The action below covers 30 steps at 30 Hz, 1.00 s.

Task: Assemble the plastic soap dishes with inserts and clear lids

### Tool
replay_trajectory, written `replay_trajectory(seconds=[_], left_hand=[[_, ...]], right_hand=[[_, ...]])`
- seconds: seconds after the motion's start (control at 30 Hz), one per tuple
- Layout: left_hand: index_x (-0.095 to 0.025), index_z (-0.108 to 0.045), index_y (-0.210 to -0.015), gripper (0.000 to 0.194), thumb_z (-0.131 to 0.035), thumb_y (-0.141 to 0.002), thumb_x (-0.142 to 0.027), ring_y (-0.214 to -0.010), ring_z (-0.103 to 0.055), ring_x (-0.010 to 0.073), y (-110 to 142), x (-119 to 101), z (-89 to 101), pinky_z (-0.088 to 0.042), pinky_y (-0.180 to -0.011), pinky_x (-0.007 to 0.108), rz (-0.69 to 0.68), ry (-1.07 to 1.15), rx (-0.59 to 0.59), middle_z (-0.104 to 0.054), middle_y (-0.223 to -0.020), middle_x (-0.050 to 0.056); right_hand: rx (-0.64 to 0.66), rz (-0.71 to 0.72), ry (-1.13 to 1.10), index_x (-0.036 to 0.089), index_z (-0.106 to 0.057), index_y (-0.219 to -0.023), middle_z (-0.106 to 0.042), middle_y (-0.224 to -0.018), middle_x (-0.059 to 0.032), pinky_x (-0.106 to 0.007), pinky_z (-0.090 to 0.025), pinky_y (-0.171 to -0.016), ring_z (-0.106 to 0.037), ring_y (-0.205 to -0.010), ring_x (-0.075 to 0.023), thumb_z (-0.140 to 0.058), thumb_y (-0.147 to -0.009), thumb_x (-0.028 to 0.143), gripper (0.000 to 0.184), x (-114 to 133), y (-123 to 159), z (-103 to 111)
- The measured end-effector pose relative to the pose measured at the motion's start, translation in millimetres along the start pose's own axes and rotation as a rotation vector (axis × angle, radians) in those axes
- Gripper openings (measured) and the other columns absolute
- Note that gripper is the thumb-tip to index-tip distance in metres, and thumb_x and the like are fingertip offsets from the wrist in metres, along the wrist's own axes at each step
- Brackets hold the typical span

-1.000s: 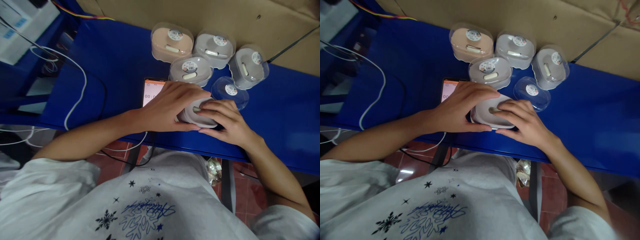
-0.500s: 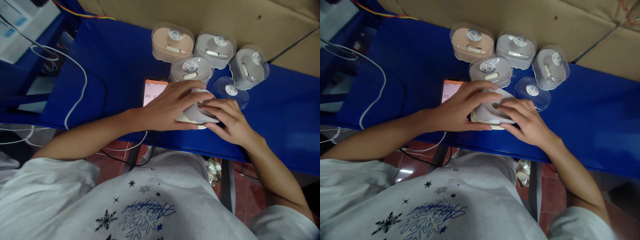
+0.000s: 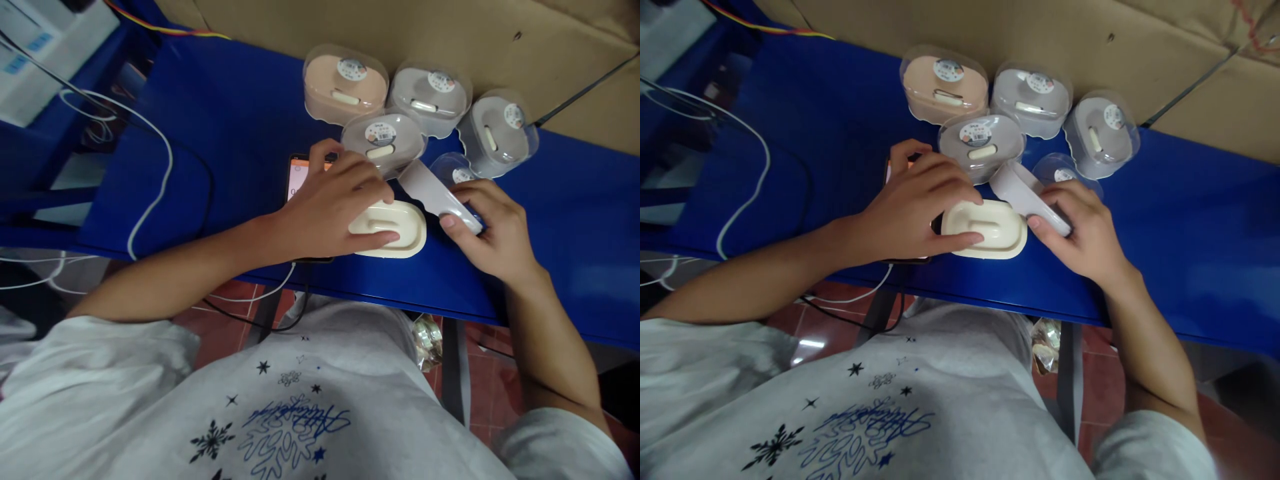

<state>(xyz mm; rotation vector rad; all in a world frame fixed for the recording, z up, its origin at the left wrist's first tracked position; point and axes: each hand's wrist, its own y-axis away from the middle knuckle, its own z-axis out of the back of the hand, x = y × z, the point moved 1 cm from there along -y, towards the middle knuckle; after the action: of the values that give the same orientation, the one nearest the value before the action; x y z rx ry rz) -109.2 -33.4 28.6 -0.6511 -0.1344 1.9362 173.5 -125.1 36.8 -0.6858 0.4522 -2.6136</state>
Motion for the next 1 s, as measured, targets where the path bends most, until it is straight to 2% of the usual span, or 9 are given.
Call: replay_trajectory(seconds=[0.17, 0.3, 0.4, 0.57, 0.67, 0.8, 1.0], left_hand=[[-0.026, -0.076, -0.127, 0.053, -0.075, -0.091, -0.065, -0.133, -0.057, 0.0414, 5.3, -3.4, -6.4, -0.026, -0.121, 0.074, -0.107, -0.077, 0.147, -0.072, -0.133, 0.014], [-0.029, -0.076, -0.130, 0.050, -0.082, -0.088, -0.055, -0.136, -0.055, 0.0403, 7.1, -3.1, -8.5, -0.023, -0.123, 0.074, -0.138, -0.071, 0.212, -0.068, -0.141, 0.014], [-0.031, -0.076, -0.132, 0.047, -0.084, -0.089, -0.047, -0.141, -0.053, 0.0393, 7.8, -4.5, -6.9, -0.022, -0.125, 0.073, -0.135, -0.038, 0.232, -0.065, -0.148, 0.014], [-0.029, -0.072, -0.140, 0.057, -0.086, -0.087, -0.043, -0.152, -0.047, 0.0421, 11.0, -5.1, -9.4, -0.016, -0.128, 0.073, -0.137, -0.005, 0.264, -0.056, -0.161, 0.019], [-0.028, -0.067, -0.145, 0.062, -0.085, -0.087, -0.041, -0.151, -0.048, 0.0426, 12.6, -4.4, -12.5, -0.016, -0.127, 0.074, -0.140, -0.013, 0.269, -0.060, -0.158, 0.019], [-0.027, -0.061, -0.148, 0.064, -0.082, -0.089, -0.041, -0.147, -0.052, 0.0381, 12.2, -5.9, -12.5, -0.016, -0.128, 0.070, -0.141, -0.010, 0.274, -0.065, -0.151, 0.018], [-0.026, -0.057, -0.149, 0.068, -0.082, -0.087, -0.043, -0.144, -0.055, 0.0376, 10.2, -9.6, -5.3, -0.016, -0.129, 0.065, -0.138, 0.077, 0.272, -0.062, -0.154, 0.018]], right_hand=[[0.025, -0.082, 0.092, 0.023, -0.071, -0.106, -0.080, -0.112, -0.0139, -0.045, -0.058, -0.092, -0.075, -0.106, -0.0306, -0.067, -0.104, 0.048, 0.026, -3.5, -1.0, 2.0], [0.035, -0.117, 0.184, 0.021, -0.072, -0.110, -0.081, -0.117, -0.0141, -0.048, -0.055, -0.098, -0.075, -0.112, -0.0336, -0.068, -0.103, 0.052, 0.032, -7.4, 0.8, -0.1], [0.051, -0.096, 0.228, 0.022, -0.072, -0.119, -0.079, -0.127, -0.0138, -0.055, -0.052, -0.103, -0.074, -0.119, -0.0369, -0.070, -0.102, 0.053, 0.035, -11.0, 3.1, -2.6], [0.119, -0.072, 0.262, 0.028, -0.068, -0.137, -0.074, -0.139, -0.0154, -0.064, -0.048, -0.105, -0.068, -0.128, -0.0426, -0.069, -0.101, 0.059, 0.047, -14.8, 5.9, -5.1], [0.137, -0.068, 0.243, 0.030, -0.062, -0.146, -0.070, -0.145, -0.0155, -0.066, -0.046, -0.106, -0.066, -0.132, -0.0439, -0.066, -0.103, 0.057, 0.051, -14.6, 6.5, -3.8], [0.184, -0.064, 0.207, 0.031, -0.053, -0.156, -0.062, -0.156, -0.0173, -0.068, -0.044, -0.109, -0.059, -0.140, -0.0465, -0.066, -0.104, 0.053, 0.058, -14.0, 7.5, 0.1], [0.171, -0.057, 0.164, 0.035, -0.051, -0.156, -0.059, -0.160, -0.0130, -0.071, -0.042, -0.116, -0.056, -0.147, -0.0456, -0.067, -0.103, 0.048, 0.056, -9.2, 6.1, 6.3]])
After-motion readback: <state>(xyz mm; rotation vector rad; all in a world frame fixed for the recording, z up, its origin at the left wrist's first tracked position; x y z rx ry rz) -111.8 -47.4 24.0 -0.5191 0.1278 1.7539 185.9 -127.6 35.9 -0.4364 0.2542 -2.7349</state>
